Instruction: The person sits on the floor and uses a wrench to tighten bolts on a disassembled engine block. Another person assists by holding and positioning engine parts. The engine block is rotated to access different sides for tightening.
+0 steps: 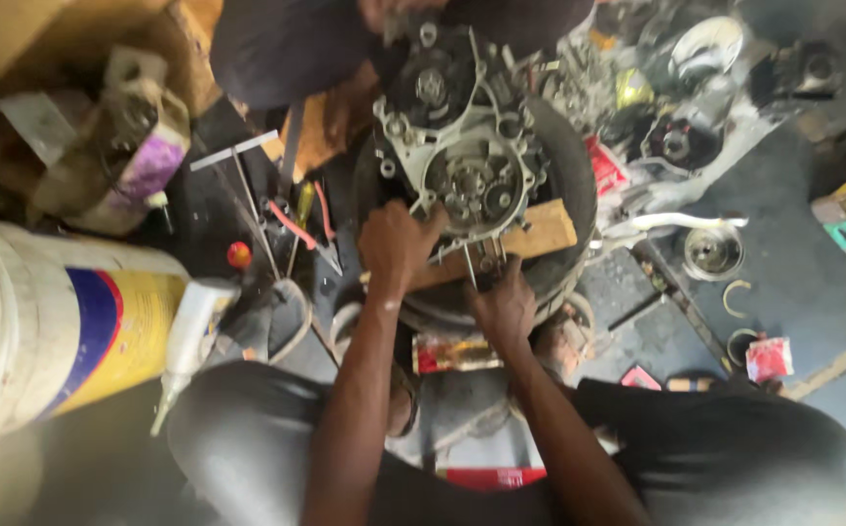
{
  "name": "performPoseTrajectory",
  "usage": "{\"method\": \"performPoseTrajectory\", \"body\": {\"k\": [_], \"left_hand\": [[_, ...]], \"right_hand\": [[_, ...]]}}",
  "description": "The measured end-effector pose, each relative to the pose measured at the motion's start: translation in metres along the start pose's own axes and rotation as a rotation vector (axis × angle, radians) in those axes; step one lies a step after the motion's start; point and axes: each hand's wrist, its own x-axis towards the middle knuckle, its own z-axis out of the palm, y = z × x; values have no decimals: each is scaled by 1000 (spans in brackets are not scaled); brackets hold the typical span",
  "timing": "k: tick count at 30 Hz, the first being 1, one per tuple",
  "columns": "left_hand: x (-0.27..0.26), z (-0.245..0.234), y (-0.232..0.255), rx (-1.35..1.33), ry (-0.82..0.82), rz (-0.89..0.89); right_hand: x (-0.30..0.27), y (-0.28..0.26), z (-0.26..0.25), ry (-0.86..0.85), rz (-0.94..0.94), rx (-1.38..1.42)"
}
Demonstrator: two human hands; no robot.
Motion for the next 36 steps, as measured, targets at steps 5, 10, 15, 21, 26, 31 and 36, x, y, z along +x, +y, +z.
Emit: {"method": "performPoseTrajectory", "body": {"k": [5,10,15,21,26,31,36], "left_hand": [[1,-6,4,6,3,-12],[2,-4,4,-7,-13,-38],[1,-4,2,-9,-19,-26],[4,-6,4,-32,4,-21],[2,-8,4,-42,-26,-40],[3,-10,6,-36,-51,-35],[3,-10,5,-31,-57,-38]], "right_hand": [[2,-8,-4,-42,46,11],[3,-12,-8,-50,77,-59],[1,-17,-10,-49,99,-61],[6,-21,-12,-39,84,-33],[3,-21,-14,-57,103,-41],[3,-24,-16,-51,93,-16],[4,-27,-16,-74,122,-39]]}}
